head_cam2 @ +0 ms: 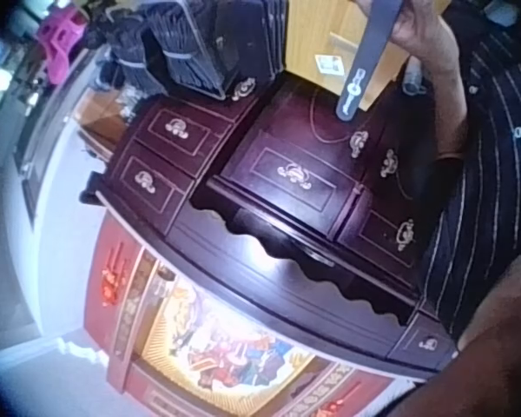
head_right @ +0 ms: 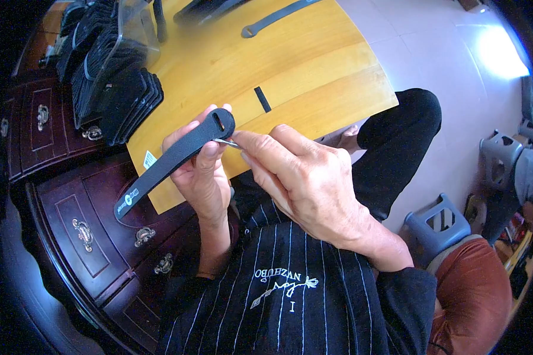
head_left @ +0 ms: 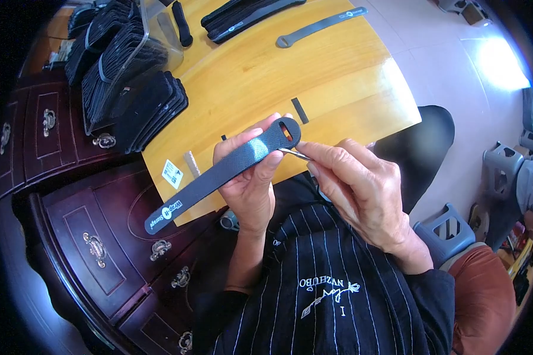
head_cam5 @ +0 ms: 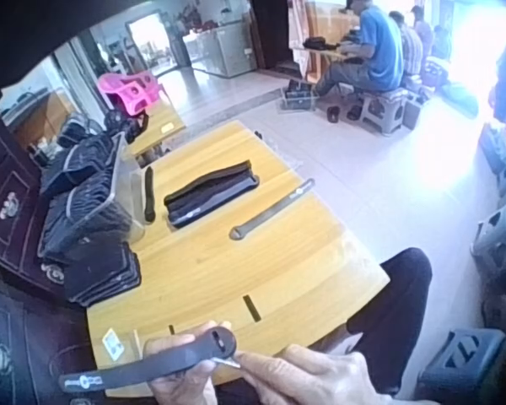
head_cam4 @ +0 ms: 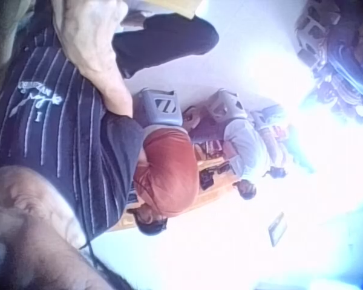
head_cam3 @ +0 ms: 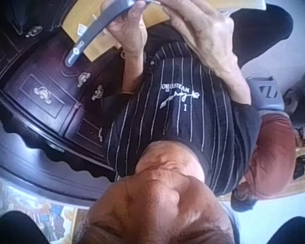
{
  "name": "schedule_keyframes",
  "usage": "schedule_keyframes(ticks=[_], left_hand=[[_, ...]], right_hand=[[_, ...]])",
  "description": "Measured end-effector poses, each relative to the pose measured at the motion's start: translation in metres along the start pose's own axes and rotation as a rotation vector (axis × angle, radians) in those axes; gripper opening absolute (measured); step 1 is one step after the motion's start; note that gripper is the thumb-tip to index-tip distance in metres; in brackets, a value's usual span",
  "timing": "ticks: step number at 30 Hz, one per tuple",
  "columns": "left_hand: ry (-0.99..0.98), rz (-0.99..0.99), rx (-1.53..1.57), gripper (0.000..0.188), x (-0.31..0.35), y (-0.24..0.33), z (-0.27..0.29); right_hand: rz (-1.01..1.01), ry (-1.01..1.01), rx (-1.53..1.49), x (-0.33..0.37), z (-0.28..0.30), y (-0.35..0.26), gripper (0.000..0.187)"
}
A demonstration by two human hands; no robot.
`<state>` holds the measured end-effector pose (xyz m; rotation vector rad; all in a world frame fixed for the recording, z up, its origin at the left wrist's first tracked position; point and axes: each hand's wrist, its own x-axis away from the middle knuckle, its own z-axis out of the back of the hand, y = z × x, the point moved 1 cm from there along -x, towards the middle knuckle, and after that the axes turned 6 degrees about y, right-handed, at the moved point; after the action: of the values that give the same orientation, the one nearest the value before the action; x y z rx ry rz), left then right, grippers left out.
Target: The person is using a small tool to remove excess material or debris from pre-punched holes in black product straps.
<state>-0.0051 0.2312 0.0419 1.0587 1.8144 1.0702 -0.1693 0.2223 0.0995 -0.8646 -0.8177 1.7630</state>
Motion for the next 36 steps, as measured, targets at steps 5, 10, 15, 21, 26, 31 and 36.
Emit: schedule_keyframes(ticks=[5, 10, 15, 21, 26, 31, 36], left_hand=[[-0.037, -0.094, -0.097, 0.038, -0.003, 0.0, 0.002], [-0.133, -0.441, -0.524, 0.043, -0.007, 0.009, 0.0], [-0.109, -0.693, -0.747, 0.039, -0.004, 0.011, 0.001], [-0.049, -0.928, -0.851, 0.032, -0.01, 0.007, -0.001], [-0.127, -0.937, -0.881, 0.036, -0.011, 0.006, 0.01], [-0.125, -0.949, -0.859, 0.034, -0.016, 0.003, 0.007], [-0.083, -0.945, -0.854, 0.032, -0.014, 0.003, 0.007]], right_hand=[[0.02, 0.04, -0.052, -0.001, -0.002, 0.002, 0.023], [0.043, 0.117, -0.064, 0.002, -0.009, 0.01, 0.025], [0.13, 0.236, 0.043, 0.002, -0.023, 0.014, 0.024], [0.094, 0.188, 0.072, -0.001, -0.029, 0.009, 0.024], [-0.445, -0.045, -0.805, -0.005, -0.037, 0.02, 0.019], [0.156, 0.221, 0.144, -0.005, -0.038, 0.018, 0.02], [-0.058, 0.187, -0.207, -0.008, -0.045, 0.019, 0.019]])
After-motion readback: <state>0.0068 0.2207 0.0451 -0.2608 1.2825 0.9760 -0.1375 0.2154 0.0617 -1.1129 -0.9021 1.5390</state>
